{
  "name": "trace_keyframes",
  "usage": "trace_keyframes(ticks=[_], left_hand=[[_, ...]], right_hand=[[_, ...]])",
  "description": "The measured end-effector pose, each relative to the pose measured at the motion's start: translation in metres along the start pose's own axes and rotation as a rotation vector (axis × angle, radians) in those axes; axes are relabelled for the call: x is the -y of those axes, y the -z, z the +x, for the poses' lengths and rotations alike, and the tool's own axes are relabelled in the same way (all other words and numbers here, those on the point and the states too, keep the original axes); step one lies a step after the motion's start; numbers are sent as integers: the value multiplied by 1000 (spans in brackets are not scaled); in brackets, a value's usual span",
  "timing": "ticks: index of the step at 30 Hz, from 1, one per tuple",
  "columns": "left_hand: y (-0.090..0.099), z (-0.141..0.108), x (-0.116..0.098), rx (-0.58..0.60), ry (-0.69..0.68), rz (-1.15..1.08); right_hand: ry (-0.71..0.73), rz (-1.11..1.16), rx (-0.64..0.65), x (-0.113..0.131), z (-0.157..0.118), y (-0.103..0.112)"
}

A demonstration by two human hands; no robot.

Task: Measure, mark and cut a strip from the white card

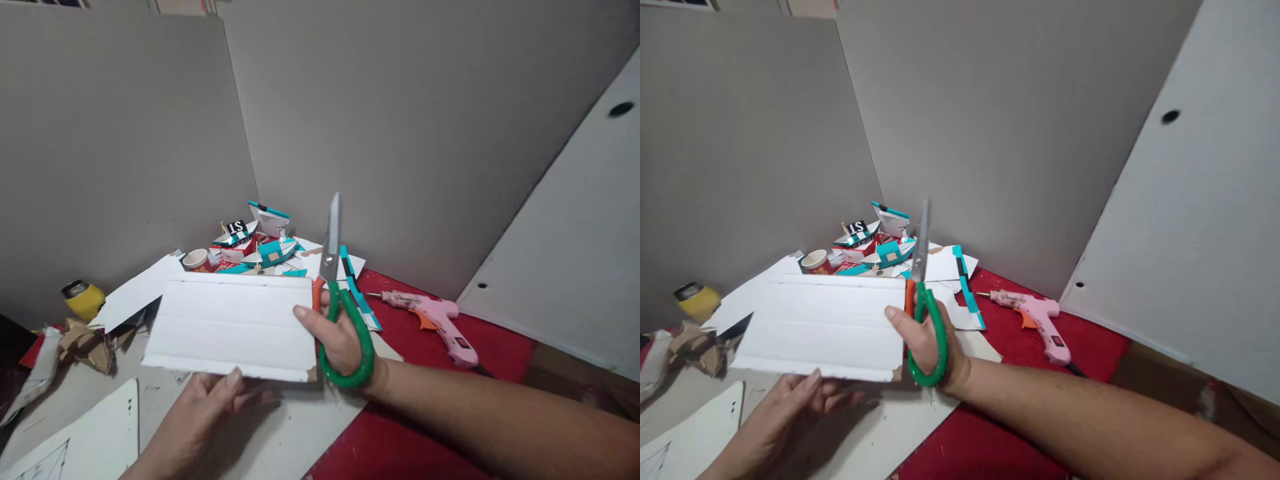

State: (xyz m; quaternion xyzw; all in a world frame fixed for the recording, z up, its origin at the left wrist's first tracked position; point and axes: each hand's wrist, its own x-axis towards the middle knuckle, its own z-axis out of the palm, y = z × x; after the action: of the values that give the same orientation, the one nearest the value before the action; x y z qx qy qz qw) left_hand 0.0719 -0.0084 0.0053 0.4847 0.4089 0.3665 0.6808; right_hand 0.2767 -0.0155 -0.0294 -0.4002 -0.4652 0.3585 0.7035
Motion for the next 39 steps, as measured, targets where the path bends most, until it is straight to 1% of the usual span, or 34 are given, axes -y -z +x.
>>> trace_keyframes(ticks=[2, 4, 7, 9, 11, 13, 15, 16, 17, 20, 22, 24, 27, 30, 31, 33, 35, 36, 37, 39], left_hand=[[2, -2, -4, -49, 4, -11], [13, 1, -15, -77, -23, -12], [30, 7, -29, -99, -65, -33], [34, 8, -29, -106, -82, -52], [27, 6, -23, -105, -86, -71], [14, 1, -14, -90, -64, -75], [2, -5, -7, -44, 3, -42], [-1, -7, -6, 3, 28, 11], [-2, -8, -6, 41, 29, 70], [3, -9, -13, 72, 0, 169], [8, -9, -19, 73, -18, 178], [8, -10, -22, 76, -25, 160], [-2, -15, -17, 49, -37, 63], [-12, -21, -2, 6, -61, 5], [-13, -23, 2, -7, -87, 10], [-13, -27, 10, -7, -192, 50], [-11, -30, 14, 11, -312, 134], [-11, -31, 16, 17, -347, 184], [-12, -31, 16, 16, -360, 229], [-14, -32, 17, 0, -335, 285]], right_hand=[[-14, -83, 81, -1, -7, -2], [-71, -128, 133, 1, -12, -2], [-149, -124, 205, 10, -15, -2], [-184, -94, 260, 15, -17, -4], [-205, -75, 267, 17, -18, -7], [-222, -56, 242, 16, -19, -9], [-243, -42, 246, 14, -20, -9], [-250, -37, 262, 13, -19, -9], [-252, -30, 273, 12, -19, -8], [-260, -15, 262, 13, -16, -6], [-278, -17, 259, 15, -14, -5], [-283, -15, 278, 17, -14, -6], [-264, 17, 289, 18, -17, -8], [-256, 33, 288, 19, -21, -10], [-256, 36, 283, 20, -22, -10], [-256, 40, 272, 22, -24, -10], [-240, 50, 259, 24, -24, -9], [-229, 58, 258, 25, -24, -9], [-219, 68, 257, 26, -24, -8], [-225, 86, 252, 26, -25, -8]])
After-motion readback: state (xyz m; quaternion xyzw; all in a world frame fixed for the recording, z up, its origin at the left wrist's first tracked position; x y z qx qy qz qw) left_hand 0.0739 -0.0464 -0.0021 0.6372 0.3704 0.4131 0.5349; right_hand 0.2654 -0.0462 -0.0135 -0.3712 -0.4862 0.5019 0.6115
